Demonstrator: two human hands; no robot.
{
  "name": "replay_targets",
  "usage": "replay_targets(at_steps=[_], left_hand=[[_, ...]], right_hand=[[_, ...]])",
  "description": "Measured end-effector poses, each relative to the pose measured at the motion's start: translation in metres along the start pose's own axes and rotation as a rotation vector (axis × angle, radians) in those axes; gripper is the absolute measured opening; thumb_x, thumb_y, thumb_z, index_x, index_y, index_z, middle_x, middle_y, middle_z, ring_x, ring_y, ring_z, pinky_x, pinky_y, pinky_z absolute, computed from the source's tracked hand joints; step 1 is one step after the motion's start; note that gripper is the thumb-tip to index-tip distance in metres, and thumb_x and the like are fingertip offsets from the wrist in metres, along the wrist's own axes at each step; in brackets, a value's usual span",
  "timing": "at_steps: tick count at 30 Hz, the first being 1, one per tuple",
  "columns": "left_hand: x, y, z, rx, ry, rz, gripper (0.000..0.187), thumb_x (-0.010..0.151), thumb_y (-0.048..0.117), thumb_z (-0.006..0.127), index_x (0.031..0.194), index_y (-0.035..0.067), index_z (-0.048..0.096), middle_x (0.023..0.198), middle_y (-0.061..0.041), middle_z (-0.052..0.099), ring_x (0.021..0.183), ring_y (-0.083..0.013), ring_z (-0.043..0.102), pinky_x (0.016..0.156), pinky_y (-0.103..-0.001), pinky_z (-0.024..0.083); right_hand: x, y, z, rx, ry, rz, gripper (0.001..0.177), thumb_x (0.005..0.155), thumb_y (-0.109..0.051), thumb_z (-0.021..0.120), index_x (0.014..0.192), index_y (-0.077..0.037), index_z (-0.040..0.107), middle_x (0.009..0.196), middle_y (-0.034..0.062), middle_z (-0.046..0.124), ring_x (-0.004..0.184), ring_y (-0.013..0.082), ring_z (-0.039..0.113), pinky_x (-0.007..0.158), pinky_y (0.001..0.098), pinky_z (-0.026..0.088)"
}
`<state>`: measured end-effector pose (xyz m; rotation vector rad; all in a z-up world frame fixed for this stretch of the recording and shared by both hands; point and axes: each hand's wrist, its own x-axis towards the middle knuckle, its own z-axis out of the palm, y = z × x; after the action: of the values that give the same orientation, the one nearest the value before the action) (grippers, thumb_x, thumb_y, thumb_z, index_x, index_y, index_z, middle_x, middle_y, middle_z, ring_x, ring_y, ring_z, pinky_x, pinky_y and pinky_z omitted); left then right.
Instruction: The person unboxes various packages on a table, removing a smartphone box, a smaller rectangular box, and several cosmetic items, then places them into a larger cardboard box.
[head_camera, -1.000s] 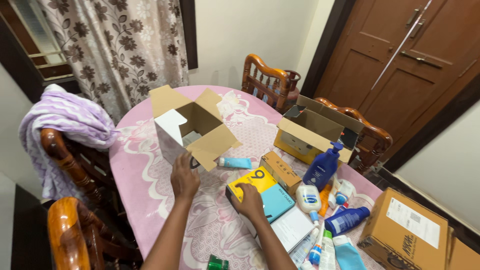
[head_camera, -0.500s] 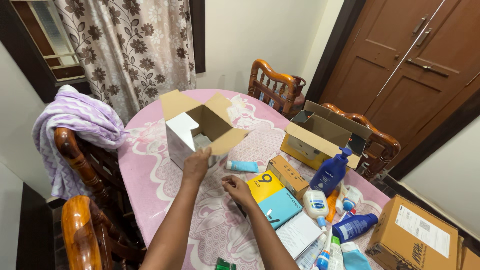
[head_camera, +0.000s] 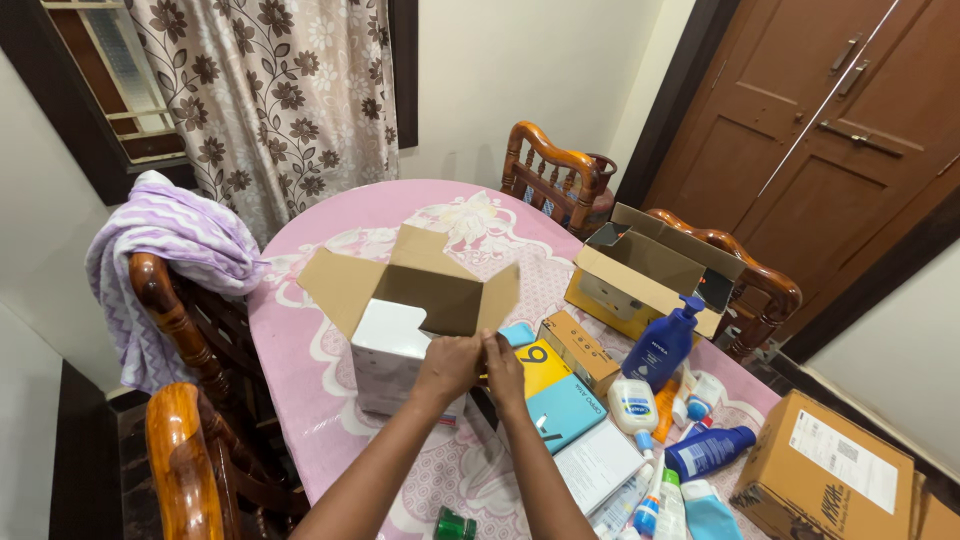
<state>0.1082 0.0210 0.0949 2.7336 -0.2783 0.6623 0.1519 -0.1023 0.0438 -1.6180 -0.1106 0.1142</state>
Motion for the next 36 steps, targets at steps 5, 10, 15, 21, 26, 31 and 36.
replay_targets(at_steps=[5,10,15,21,26,31,36], left_hand=[[-0.003,-0.033,-0.032,-0.212,0.113,0.101,0.028,0.079,0.031,0.076,0.104,0.020,0.076,0.104,-0.005,0.079,0.103,-0.0273,0.071,0.088,-0.041,0.058],[-0.013,-0.095,-0.029,0.169,0.173,-0.097,0.061,0.086,0.053,0.070,0.126,0.007,0.066,0.126,-0.017,0.067,0.123,-0.0363,0.057,0.105,-0.057,0.039],[-0.035,-0.091,-0.052,0.144,0.027,-0.324,0.061,0.090,0.061,0.059,0.127,0.012,0.068,0.113,-0.012,0.071,0.111,-0.0302,0.065,0.102,-0.048,0.046],[-0.041,-0.047,-0.114,0.004,-0.067,-0.496,0.059,0.092,0.066,0.053,0.085,0.015,0.081,0.080,-0.012,0.074,0.081,-0.0343,0.071,0.075,-0.048,0.056],[-0.060,-0.025,-0.138,-0.022,-0.180,-0.573,0.070,0.089,0.072,0.055,0.069,0.010,0.080,0.067,-0.014,0.072,0.072,-0.0342,0.071,0.072,-0.046,0.056],[-0.089,-0.014,-0.130,-0.089,-0.411,-0.525,0.045,0.078,0.060,0.073,0.077,0.016,0.082,0.077,-0.009,0.074,0.077,-0.0293,0.072,0.078,-0.041,0.058],[-0.116,-0.006,-0.088,0.097,-0.029,-0.231,0.055,0.052,0.035,0.095,0.102,0.018,0.079,0.099,-0.009,0.073,0.099,-0.0325,0.067,0.089,-0.046,0.049]], right_hand=[[0.018,0.033,-0.027,0.124,-0.102,0.057,0.043,0.096,-0.026,0.049,0.102,0.011,0.069,0.086,0.0193,0.076,0.073,0.0281,0.076,0.065,0.0373,0.063],[0.008,0.039,-0.042,0.253,-0.242,0.114,0.041,0.097,-0.023,0.044,0.105,0.010,0.067,0.089,0.0227,0.076,0.076,0.0293,0.075,0.072,0.0389,0.063],[-0.004,0.034,-0.054,0.298,-0.220,0.185,0.043,0.098,-0.022,0.042,0.103,0.014,0.066,0.088,0.0256,0.075,0.076,0.0320,0.076,0.074,0.0404,0.064],[-0.013,0.033,-0.057,0.333,-0.198,0.176,0.045,0.097,-0.023,0.042,0.102,0.015,0.066,0.085,0.0261,0.074,0.074,0.0323,0.075,0.073,0.0420,0.063],[-0.025,0.038,-0.061,0.390,-0.129,0.149,0.042,0.100,-0.025,0.045,0.108,0.013,0.063,0.087,0.0256,0.074,0.076,0.0319,0.075,0.073,0.0423,0.063],[-0.020,0.060,-0.064,0.379,-0.113,0.124,0.047,0.103,-0.031,0.048,0.109,0.013,0.063,0.091,0.0247,0.074,0.080,0.0309,0.075,0.073,0.0420,0.064],[-0.013,0.084,-0.066,0.328,-0.141,0.204,0.050,0.102,-0.038,0.051,0.111,0.010,0.063,0.092,0.0241,0.075,0.078,0.0304,0.074,0.071,0.0407,0.062]])
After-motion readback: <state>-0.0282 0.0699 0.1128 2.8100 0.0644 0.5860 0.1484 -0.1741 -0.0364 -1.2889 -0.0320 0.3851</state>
